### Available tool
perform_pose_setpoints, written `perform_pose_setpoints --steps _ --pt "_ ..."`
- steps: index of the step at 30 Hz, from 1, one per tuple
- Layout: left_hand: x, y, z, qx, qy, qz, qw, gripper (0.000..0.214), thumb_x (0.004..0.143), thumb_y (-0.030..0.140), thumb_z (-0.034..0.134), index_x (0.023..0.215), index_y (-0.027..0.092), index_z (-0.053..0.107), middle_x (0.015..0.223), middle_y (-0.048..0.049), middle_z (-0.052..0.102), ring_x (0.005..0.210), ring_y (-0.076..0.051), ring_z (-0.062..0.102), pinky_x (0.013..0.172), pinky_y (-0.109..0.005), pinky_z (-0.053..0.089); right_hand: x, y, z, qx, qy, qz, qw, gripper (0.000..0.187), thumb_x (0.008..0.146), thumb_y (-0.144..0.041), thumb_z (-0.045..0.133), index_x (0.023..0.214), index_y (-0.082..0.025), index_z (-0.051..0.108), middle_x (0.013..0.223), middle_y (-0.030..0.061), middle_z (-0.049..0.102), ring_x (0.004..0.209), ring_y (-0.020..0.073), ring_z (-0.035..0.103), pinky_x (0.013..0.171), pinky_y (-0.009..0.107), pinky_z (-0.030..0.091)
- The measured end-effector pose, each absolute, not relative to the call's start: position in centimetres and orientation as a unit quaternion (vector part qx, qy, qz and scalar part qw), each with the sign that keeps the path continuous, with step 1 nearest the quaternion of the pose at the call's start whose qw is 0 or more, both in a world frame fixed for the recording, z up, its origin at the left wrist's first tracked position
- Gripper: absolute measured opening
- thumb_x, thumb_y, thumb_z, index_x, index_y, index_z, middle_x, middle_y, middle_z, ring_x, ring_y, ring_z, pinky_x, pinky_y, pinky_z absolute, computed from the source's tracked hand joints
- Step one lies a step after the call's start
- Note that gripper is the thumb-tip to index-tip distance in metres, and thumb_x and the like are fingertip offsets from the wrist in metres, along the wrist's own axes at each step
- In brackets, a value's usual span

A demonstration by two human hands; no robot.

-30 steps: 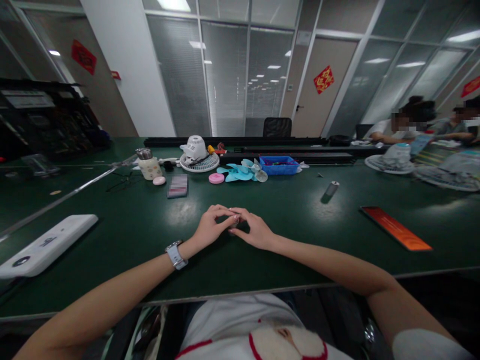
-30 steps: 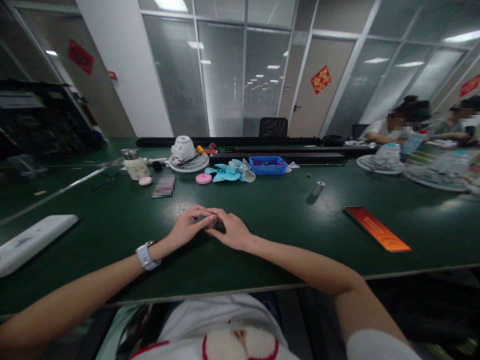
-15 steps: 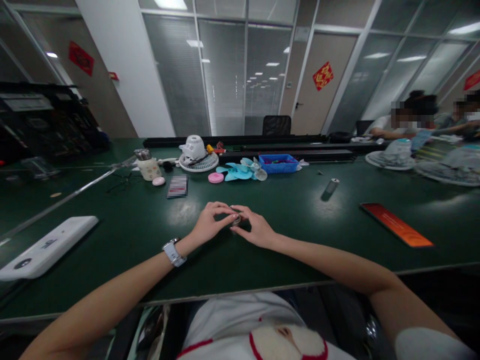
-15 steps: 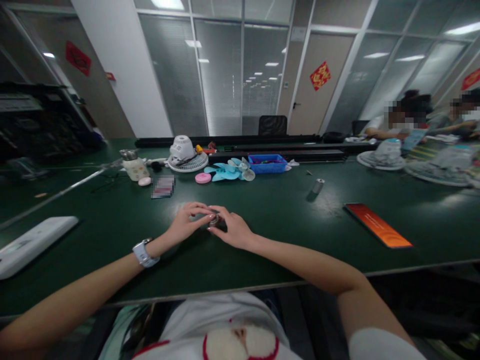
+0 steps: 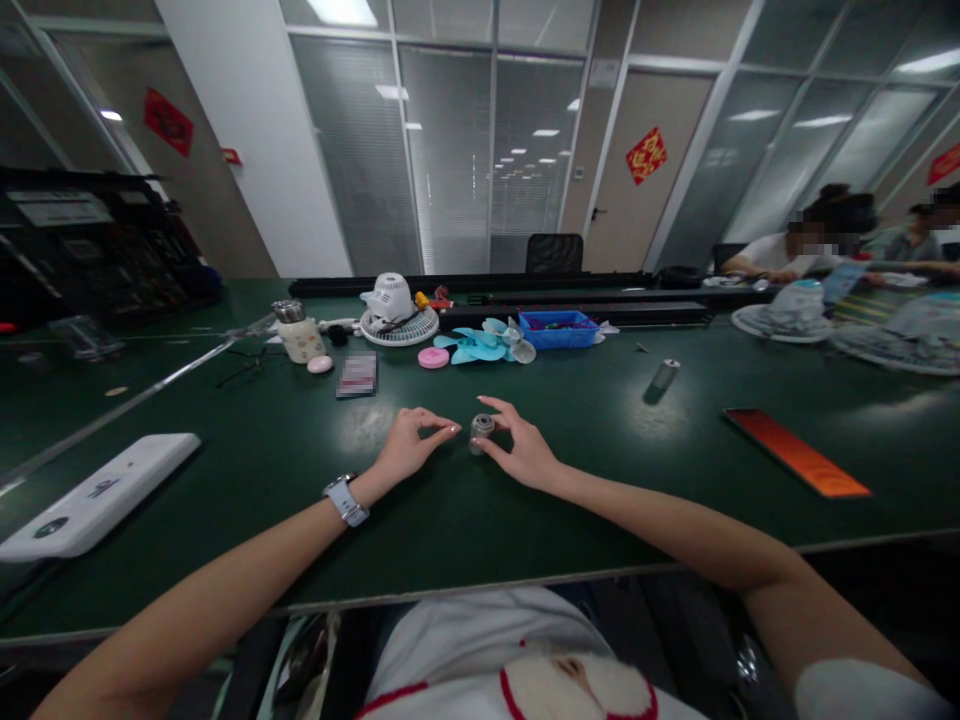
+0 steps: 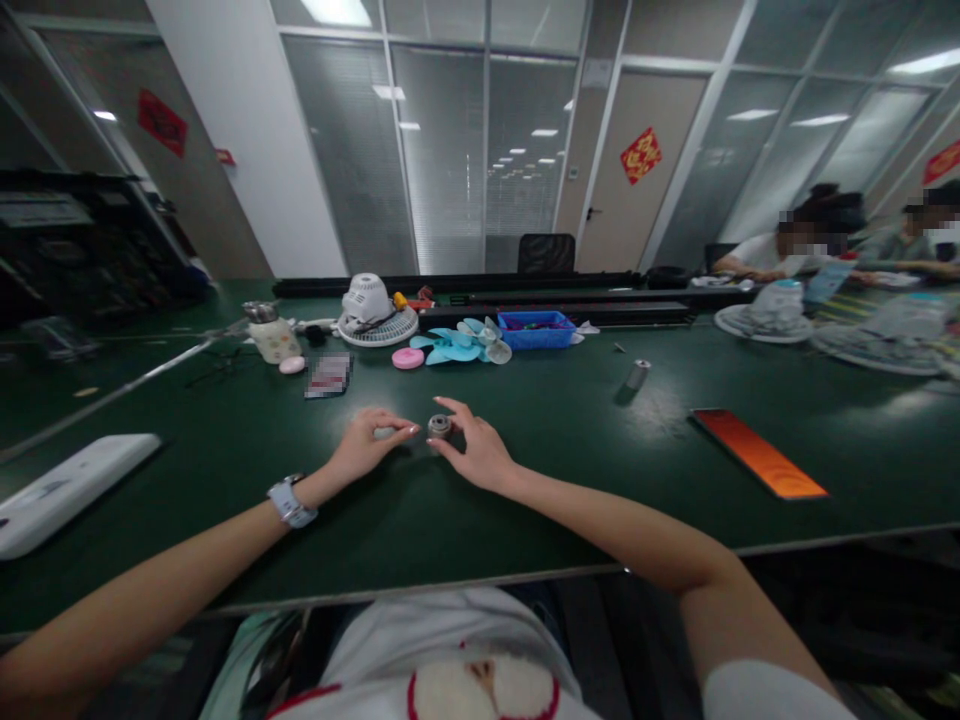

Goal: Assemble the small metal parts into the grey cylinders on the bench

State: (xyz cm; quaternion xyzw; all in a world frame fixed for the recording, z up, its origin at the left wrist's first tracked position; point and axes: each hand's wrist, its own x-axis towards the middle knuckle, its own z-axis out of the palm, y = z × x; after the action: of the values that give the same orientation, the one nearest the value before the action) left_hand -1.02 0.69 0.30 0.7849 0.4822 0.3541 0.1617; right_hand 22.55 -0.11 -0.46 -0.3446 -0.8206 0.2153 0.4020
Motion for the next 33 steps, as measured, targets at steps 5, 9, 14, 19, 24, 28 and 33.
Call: perform_pose_setpoints --steps 5,9,14,19,24,28,33 --pt "-1.2 0.8 -0.3 0.788 0.507 0.314 0.154 0.030 0.085 0.053 0.062 0.096 0.031 0.079 0.091 -0.0048 0.074 0.090 -0.024 0.059 0.083 -0.039 0.040 27.5 5.2 0.5 -0.434 -0.756 0.115 0.477 0.061 0.089 -0.043 0.060 0.144 -0.024 0.040 0.109 0.0076 0.071 0.097 0.0244 0.069 0.090 0.044 0.052" --pt "-1.1 0.9 -0.5 0.792 0.506 0.298 0.169 0.030 0.085 0.051 0.062 0.097 0.030 0.079 0.087 -0.0042 0.075 0.085 -0.023 0.060 0.080 -0.036 0.041 34.4 10.1 0.7 -0.563 -0.676 -0.019 0.474 0.059 0.088 -0.043 0.059 0.141 -0.021 0.045 0.108 0.0108 0.072 0.095 0.0293 0.069 0.086 0.045 0.052" --pt "-1.1 1.3 -0.7 0.745 0.542 0.341 0.188 0.042 0.089 0.053 0.054 0.108 0.024 0.076 0.094 -0.0059 0.076 0.080 -0.021 0.061 0.072 -0.032 0.043 41.9 12.8 -0.4 -0.696 -0.578 -0.081 0.419 0.058 0.089 -0.042 0.055 0.141 -0.019 0.045 0.109 0.0146 0.072 0.096 0.0330 0.068 0.084 0.045 0.051" --pt "-1.1 1.6 -0.7 0.667 0.581 0.417 0.208 0.042 0.089 0.045 0.051 0.111 0.017 0.073 0.094 -0.0069 0.074 0.079 -0.020 0.061 0.068 -0.030 0.044 44.5 13.2 -1.5 -0.750 -0.542 -0.066 0.372 0.059 0.089 -0.041 0.054 0.140 -0.015 0.043 0.106 0.0181 0.071 0.093 0.0340 0.067 0.084 0.047 0.049" --pt "-1.0 1.5 -0.4 0.642 0.588 0.435 0.229 0.038 0.088 0.038 0.049 0.109 0.015 0.071 0.091 -0.0072 0.072 0.082 -0.021 0.063 0.069 -0.030 0.046 42.2 12.5 -0.8 -0.727 -0.549 -0.152 0.384 0.063 0.088 -0.036 0.055 0.141 -0.007 0.039 0.134 0.0270 0.054 0.122 0.0386 0.052 0.100 0.056 0.039" --pt "-1.0 1.4 -0.2 0.641 0.586 0.436 0.237 0.038 0.088 0.037 0.049 0.110 0.015 0.071 0.091 -0.0071 0.071 0.084 -0.021 0.064 0.072 -0.030 0.047 35.2 9.2 0.5 -0.580 -0.699 -0.166 0.384 0.056 0.093 -0.037 0.050 0.143 -0.013 0.043 0.149 0.0221 0.042 0.137 0.0354 0.039 0.109 0.057 0.032" --pt "-0.9 1.4 -0.3 0.643 0.582 0.437 0.238 0.036 0.088 0.036 0.049 0.108 0.016 0.071 0.090 -0.0068 0.072 0.083 -0.021 0.064 0.073 -0.031 0.048 25.0 2.4 0.8 -0.301 -0.920 -0.012 0.249 0.046 0.099 -0.038 0.046 0.144 -0.027 0.048 0.157 0.0096 0.036 0.143 0.0251 0.035 0.113 0.049 0.034"
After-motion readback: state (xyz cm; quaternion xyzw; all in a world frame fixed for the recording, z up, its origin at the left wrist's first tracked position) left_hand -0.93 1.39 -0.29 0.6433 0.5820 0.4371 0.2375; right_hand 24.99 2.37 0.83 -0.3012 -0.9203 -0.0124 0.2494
